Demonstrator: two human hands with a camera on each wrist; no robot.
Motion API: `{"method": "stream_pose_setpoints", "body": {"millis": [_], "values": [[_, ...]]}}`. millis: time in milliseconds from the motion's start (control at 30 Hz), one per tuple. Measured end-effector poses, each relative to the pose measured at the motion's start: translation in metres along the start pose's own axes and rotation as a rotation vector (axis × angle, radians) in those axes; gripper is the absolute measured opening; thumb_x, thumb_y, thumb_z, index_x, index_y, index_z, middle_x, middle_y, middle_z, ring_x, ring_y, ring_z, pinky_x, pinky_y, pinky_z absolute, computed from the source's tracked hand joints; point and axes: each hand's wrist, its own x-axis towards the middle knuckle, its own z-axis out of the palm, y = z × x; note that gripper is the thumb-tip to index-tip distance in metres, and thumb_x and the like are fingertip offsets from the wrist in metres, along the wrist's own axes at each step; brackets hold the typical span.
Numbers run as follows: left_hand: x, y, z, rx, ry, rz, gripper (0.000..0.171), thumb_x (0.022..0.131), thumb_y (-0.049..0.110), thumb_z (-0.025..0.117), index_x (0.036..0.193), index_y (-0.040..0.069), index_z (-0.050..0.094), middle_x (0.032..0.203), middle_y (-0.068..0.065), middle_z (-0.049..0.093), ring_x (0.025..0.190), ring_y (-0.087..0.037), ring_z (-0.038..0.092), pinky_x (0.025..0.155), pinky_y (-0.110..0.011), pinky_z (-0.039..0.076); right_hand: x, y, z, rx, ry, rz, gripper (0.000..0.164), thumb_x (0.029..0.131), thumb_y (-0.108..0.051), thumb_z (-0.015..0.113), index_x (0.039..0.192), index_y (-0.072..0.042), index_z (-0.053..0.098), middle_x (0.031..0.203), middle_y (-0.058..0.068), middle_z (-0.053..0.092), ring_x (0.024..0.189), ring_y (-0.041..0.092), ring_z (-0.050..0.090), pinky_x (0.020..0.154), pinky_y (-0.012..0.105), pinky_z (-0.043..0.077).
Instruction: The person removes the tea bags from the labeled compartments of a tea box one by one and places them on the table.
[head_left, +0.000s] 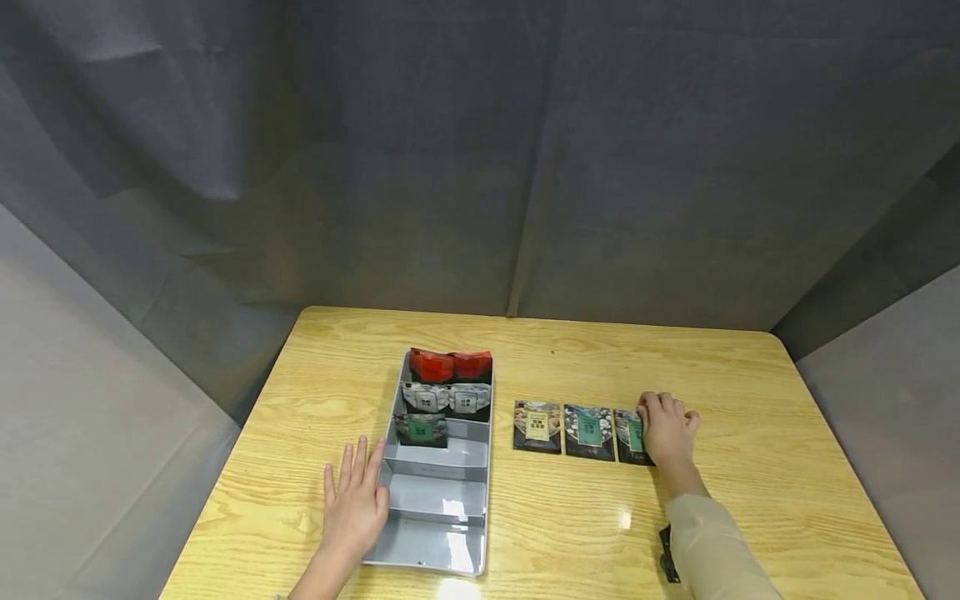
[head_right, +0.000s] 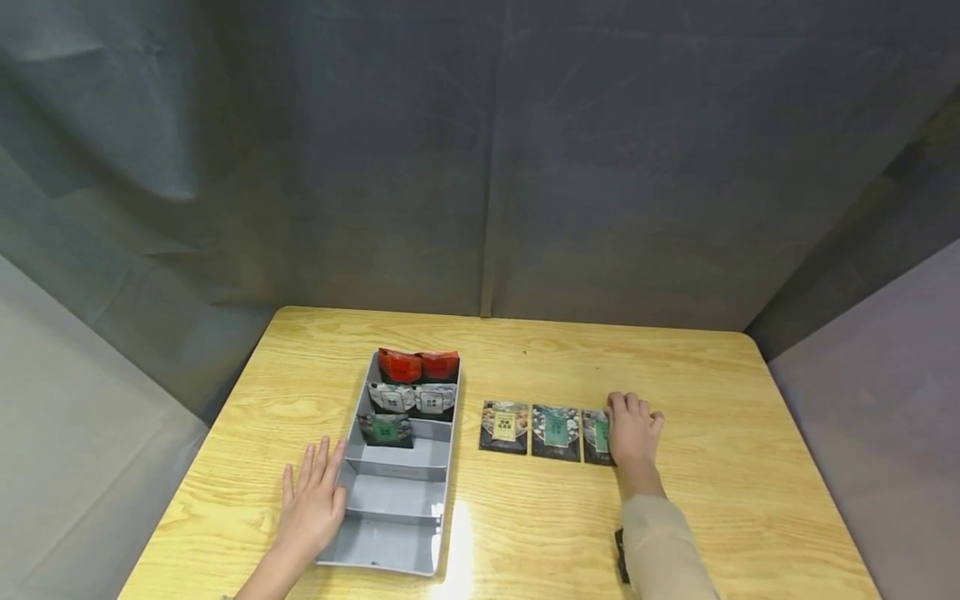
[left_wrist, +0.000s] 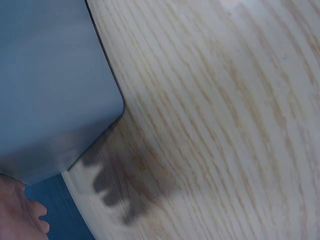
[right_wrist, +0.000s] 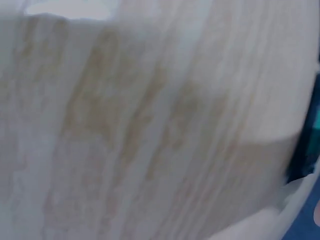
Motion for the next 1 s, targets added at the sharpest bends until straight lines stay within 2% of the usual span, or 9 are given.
{"method": "stream_pose_setpoints", "body": {"millis": [233,400,533,667,800,1000], "values": [[0.0,0.0,-0.001,0.002,-0.001,-0.001,0.056,0.091,0.018,0.037,0.146,0.015,0.025,0.15,-0.017,0.019,0.138,-0.035,0.007,0.107,-0.058,0.001,0.008,-0.035,-0.011,0.075,0.125,-0.032,0.017,0.096,-0.018,0.047,0.108,-0.007,0.051,0.107,0.015,0.048,0.104,0.039,0.039,0.088,0.061,0.017],[0.0,0.001,-0.002,0.009,0.004,0.003,0.056,0.091,0.018,0.038,0.145,0.015,0.026,0.149,-0.017,0.02,0.138,-0.035,0.007,0.107,-0.058,0.001,0.011,-0.073,-0.017,0.101,0.242,-0.133,0.016,0.093,-0.018,0.052,0.106,-0.008,0.053,0.104,0.014,0.052,0.098,0.037,0.044,0.086,0.059,0.022],[0.0,0.001,-0.002,0.018,0.01,0.007,0.056,0.09,0.018,0.038,0.145,0.014,0.027,0.149,-0.018,0.021,0.138,-0.036,0.008,0.106,-0.059,0.002,0.01,-0.103,-0.02,0.1,0.292,-0.226,0.017,0.091,-0.017,0.056,0.105,-0.008,0.055,0.102,0.012,0.054,0.095,0.034,0.046,0.085,0.057,0.025],[-0.001,0.002,-0.003,0.023,0.012,0.007,0.056,0.09,0.017,0.039,0.145,0.014,0.027,0.149,-0.017,0.02,0.138,-0.036,0.008,0.107,-0.058,0.002,0.006,-0.133,-0.023,0.109,0.284,-0.283,0.018,0.091,-0.019,0.056,0.106,-0.01,0.055,0.103,0.01,0.054,0.095,0.031,0.047,0.084,0.056,0.025],[-0.001,0.002,-0.003,0.024,0.01,0.006,0.056,0.09,0.017,0.038,0.145,0.015,0.026,0.15,-0.017,0.019,0.138,-0.035,0.008,0.107,-0.058,0.002,0.003,-0.161,-0.025,0.134,0.237,-0.326,0.018,0.092,-0.02,0.055,0.108,-0.011,0.055,0.106,0.007,0.056,0.099,0.029,0.047,0.087,0.054,0.025],[0.0,0.002,-0.003,0.006,-0.009,0.001,0.057,0.09,0.017,0.039,0.146,0.014,0.025,0.15,-0.018,0.018,0.138,-0.035,0.005,0.107,-0.056,-0.005,-0.001,-0.197,-0.019,0.108,0.221,-0.439,0.019,0.091,-0.022,0.055,0.108,-0.015,0.055,0.105,0.002,0.056,0.1,0.025,0.048,0.085,0.051,0.027]]}}
